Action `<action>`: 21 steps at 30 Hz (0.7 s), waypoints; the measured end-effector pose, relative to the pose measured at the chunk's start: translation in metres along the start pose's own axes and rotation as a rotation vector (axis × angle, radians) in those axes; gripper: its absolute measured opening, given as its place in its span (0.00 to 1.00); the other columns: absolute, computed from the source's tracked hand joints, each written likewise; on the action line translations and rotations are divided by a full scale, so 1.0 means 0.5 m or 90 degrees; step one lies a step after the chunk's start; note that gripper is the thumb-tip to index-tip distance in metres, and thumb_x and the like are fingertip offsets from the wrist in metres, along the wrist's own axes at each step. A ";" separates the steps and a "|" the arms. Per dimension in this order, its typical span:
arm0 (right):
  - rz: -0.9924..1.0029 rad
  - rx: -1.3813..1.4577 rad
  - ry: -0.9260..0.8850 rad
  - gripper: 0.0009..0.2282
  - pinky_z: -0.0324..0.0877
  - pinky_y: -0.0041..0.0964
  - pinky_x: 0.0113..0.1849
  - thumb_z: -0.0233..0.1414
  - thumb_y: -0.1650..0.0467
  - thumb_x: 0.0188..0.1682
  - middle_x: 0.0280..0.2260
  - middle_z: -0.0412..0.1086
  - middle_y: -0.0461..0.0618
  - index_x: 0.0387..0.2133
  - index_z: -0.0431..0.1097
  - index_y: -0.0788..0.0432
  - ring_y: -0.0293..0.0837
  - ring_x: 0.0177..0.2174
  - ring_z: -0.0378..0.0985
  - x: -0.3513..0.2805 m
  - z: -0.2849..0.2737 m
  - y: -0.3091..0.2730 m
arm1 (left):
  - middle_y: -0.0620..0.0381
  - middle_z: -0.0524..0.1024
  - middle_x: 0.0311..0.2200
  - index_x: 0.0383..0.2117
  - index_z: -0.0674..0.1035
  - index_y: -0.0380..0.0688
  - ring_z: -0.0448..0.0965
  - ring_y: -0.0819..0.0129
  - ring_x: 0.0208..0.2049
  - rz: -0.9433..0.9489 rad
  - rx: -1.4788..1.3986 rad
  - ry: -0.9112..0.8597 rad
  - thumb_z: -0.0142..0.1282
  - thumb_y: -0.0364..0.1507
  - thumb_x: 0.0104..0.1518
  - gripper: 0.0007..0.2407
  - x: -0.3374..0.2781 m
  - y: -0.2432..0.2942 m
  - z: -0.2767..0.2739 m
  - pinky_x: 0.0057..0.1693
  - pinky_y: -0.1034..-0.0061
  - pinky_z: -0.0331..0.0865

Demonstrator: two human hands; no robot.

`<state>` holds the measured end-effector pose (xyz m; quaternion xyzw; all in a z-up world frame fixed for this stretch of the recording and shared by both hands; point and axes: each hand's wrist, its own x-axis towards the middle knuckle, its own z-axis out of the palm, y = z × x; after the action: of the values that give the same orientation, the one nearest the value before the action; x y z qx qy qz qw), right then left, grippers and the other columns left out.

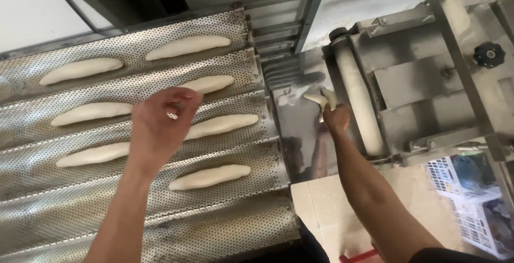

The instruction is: Feeding dough balls into a moulding machine and arranging the shaped dough on baking trays

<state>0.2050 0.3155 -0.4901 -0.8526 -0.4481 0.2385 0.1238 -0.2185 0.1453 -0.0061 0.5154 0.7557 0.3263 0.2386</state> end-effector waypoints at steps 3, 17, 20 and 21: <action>-0.123 0.101 0.061 0.23 0.70 0.63 0.46 0.61 0.61 0.45 0.41 0.76 0.63 0.50 0.61 0.56 0.67 0.44 0.78 -0.028 -0.047 -0.038 | 0.54 0.85 0.30 0.37 0.86 0.46 0.85 0.61 0.30 0.003 -0.048 -0.024 0.61 0.30 0.57 0.06 0.001 0.022 0.036 0.39 0.68 0.78; -0.524 0.716 -0.437 0.22 0.81 0.37 0.39 0.51 0.69 0.55 0.50 0.72 0.60 0.62 0.63 0.69 0.46 0.39 0.82 -0.538 -0.551 -0.400 | 0.24 0.73 0.50 0.66 0.60 0.31 0.84 0.43 0.40 -0.160 -0.672 -0.241 0.66 0.43 0.50 0.41 -0.069 0.037 0.071 0.48 0.59 0.82; -0.606 0.579 -0.538 0.18 0.77 0.42 0.29 0.51 0.74 0.54 0.49 0.71 0.67 0.57 0.66 0.72 0.53 0.32 0.79 -0.711 -0.547 -0.464 | 0.33 0.77 0.41 0.52 0.75 0.25 0.85 0.47 0.36 -0.140 -0.768 -0.207 0.68 0.38 0.51 0.28 -0.137 -0.064 -0.018 0.47 0.64 0.82; -0.661 0.466 -0.543 0.18 0.77 0.41 0.29 0.54 0.76 0.51 0.50 0.73 0.65 0.56 0.68 0.70 0.51 0.32 0.81 -0.775 -0.549 -0.488 | 0.36 0.77 0.39 0.47 0.77 0.25 0.85 0.50 0.35 -0.115 -0.741 -0.174 0.68 0.33 0.52 0.23 -0.156 -0.119 -0.046 0.45 0.65 0.83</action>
<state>-0.0127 0.1358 -0.0370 -0.2715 -0.6929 0.5912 0.3110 -0.2438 0.0518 -0.0327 0.2710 0.4565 0.5955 0.6029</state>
